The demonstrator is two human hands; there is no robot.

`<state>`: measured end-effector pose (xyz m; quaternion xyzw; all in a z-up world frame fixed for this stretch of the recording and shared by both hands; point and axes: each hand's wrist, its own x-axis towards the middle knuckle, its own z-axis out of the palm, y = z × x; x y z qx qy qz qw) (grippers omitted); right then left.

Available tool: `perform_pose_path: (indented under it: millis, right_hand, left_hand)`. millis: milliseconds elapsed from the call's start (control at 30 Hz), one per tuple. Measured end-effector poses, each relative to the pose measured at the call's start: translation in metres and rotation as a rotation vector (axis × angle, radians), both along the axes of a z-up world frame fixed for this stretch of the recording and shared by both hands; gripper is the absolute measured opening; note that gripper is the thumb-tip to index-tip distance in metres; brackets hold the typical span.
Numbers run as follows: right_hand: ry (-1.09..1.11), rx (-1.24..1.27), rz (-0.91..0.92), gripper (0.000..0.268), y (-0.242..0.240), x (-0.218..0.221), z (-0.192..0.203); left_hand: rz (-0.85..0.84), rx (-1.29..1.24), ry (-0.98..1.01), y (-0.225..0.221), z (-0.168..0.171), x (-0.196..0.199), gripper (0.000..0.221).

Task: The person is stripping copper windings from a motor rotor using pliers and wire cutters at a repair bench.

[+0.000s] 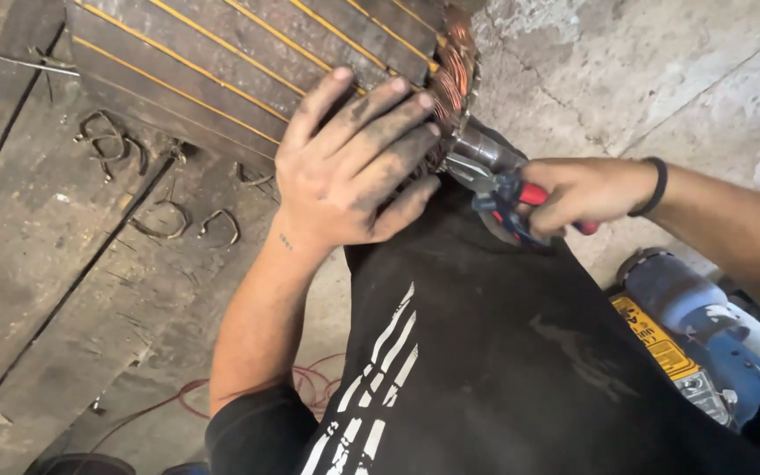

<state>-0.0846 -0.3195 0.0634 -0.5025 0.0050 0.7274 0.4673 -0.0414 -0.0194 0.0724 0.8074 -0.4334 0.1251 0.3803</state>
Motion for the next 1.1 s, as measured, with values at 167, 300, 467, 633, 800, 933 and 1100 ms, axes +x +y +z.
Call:
perform_pose_path:
  millis: [167,300,467,633,800,933,1100]
  right_hand:
    - [-0.711,-0.151,0.058,0.019,0.008,-0.041,0.009]
    - [-0.814,-0.181,0.051,0.03,0.019,-0.053,0.01]
    - [-1.013,-0.398,0.051,0.039,0.033,-0.079,0.013]
    - [-1.044,-0.32,-0.097,0.05,0.041,-0.093,0.009]
    - [-1.117,-0.215,-0.258,0.035,0.053,-0.097,0.004]
    - [-1.213,-0.242,-0.357,0.032,0.064,-0.108,-0.01]
    - [-1.408,-0.29,-0.613,0.03,0.086,-0.087,0.112]
  left_hand:
    - [-0.087,0.107,0.041,0.003,0.006,0.004,0.029]
    - [-0.099,0.137,0.02,0.002,0.012,0.009,0.026]
    - [-0.156,0.098,0.076,0.007,0.014,0.01,0.037]
    - [-0.199,0.132,0.07,0.009,0.007,0.005,0.043]
    - [-0.213,0.2,-0.014,0.007,0.008,0.004,0.053]
    - [-0.1,0.244,-0.089,0.003,0.005,0.0,0.046]
    - [-0.047,0.301,-0.126,-0.002,-0.002,0.001,0.067]
